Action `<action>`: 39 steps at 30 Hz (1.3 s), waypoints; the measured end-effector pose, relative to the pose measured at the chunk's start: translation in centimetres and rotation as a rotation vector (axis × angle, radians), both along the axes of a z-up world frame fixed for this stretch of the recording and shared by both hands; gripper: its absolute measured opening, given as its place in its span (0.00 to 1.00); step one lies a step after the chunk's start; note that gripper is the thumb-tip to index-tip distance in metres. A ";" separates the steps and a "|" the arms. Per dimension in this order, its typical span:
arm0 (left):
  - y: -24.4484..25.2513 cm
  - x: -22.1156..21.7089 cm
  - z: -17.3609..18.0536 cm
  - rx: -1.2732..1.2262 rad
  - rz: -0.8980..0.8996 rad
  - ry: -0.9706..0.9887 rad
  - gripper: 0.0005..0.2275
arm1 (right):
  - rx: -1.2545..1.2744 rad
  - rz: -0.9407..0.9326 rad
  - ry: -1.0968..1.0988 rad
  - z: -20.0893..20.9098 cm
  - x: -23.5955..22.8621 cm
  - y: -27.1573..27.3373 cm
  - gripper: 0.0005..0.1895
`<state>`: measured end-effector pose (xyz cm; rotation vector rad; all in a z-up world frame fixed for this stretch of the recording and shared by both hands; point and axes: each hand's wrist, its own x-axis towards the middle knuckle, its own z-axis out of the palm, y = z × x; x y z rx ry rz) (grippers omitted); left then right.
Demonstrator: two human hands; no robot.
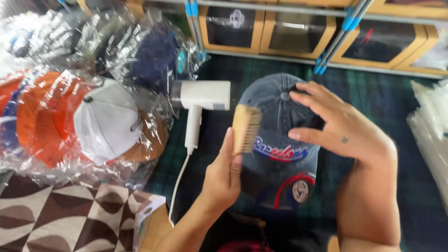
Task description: Cleaning and reshaping a blue baseball cap using a wooden brush and a handheld hair dryer.
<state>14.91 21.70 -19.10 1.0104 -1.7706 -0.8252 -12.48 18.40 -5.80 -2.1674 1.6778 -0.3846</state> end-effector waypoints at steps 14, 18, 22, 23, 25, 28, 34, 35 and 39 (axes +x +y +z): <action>0.0 -6.3 8.0 -0.229 0.020 0.225 0.20 | -0.422 0.076 -0.552 -0.4 7.1 5.6 0.32; -0.2 -6.0 11.9 -0.482 -0.265 0.025 0.16 | -0.535 -0.149 -1.170 -0.8 6.5 4.8 0.35; -3.5 0.1 8.3 -0.569 -0.094 0.029 0.17 | -0.662 -0.424 -0.797 0.7 -0.2 3.5 0.22; -5.9 2.1 6.4 -0.485 0.136 -0.082 0.13 | -0.485 -0.527 -0.425 0.0 -2.6 2.5 0.27; -10.6 5.5 2.2 -0.402 0.361 -0.196 0.13 | -0.299 -0.615 -0.059 -4.3 -7.2 0.8 0.34; -14.8 8.4 -2.3 0.134 0.412 -0.439 0.32 | -0.325 -0.341 0.229 -12.5 -11.1 -0.3 0.43; -19.2 6.4 -3.4 0.611 0.292 -0.558 0.36 | 0.119 -0.473 0.151 -18.6 -12.5 -1.5 0.43; -19.5 6.4 -3.5 0.647 0.290 -0.425 0.29 | 0.186 -0.484 0.160 -18.4 -12.5 -1.9 0.44; -19.1 6.3 -0.2 0.646 0.234 -0.091 0.15 | -0.317 -0.538 -0.054 -13.6 -9.9 -0.6 0.29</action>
